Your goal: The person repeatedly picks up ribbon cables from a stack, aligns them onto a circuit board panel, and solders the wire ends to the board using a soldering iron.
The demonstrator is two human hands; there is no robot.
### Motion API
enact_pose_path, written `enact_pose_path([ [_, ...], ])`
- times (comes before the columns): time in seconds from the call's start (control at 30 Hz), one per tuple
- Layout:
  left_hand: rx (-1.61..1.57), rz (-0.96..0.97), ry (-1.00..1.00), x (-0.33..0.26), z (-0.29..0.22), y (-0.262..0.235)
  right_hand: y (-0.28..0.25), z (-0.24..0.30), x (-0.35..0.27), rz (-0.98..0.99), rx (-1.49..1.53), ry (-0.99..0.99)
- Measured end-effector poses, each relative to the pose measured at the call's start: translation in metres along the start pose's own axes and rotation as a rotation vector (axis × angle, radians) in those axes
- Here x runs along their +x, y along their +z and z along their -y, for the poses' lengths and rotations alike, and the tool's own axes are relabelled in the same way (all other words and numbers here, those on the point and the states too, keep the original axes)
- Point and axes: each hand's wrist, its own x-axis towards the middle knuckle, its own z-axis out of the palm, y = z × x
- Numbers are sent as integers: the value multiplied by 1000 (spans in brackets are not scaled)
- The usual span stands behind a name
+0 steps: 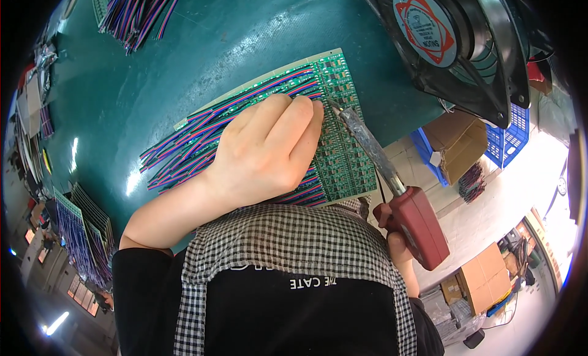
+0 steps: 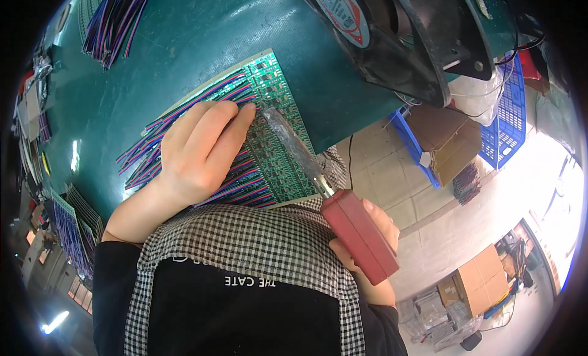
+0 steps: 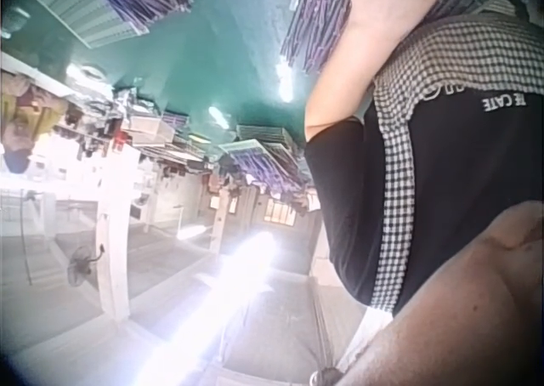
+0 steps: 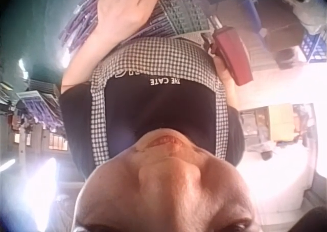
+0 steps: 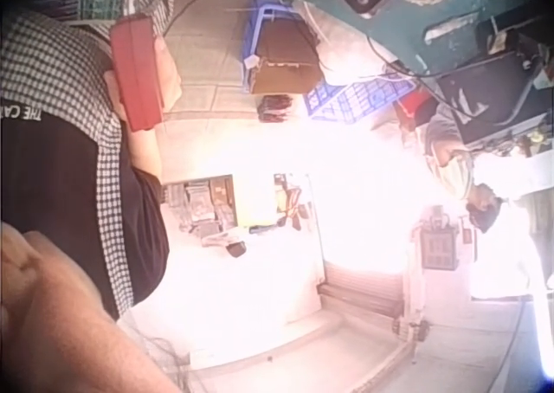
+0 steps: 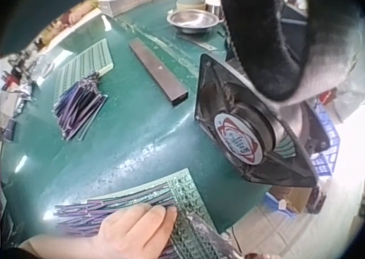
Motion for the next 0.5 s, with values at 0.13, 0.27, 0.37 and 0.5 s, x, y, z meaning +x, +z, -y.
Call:
enact_pose_path([
  [0.13, 42, -92, 83, 0, 5, 8, -1, 5, 5, 29, -38, -9],
  [0.27, 82, -75, 97, 1, 4, 8, 1, 10, 7, -6, -77, 24],
  [0.37, 81, -61, 102, 1, 4, 7, -2, 1, -4, 54, -26, 62],
  [0.5, 95, -56, 101, 0, 3, 9, 1, 11, 4, -7, -31, 71],
])
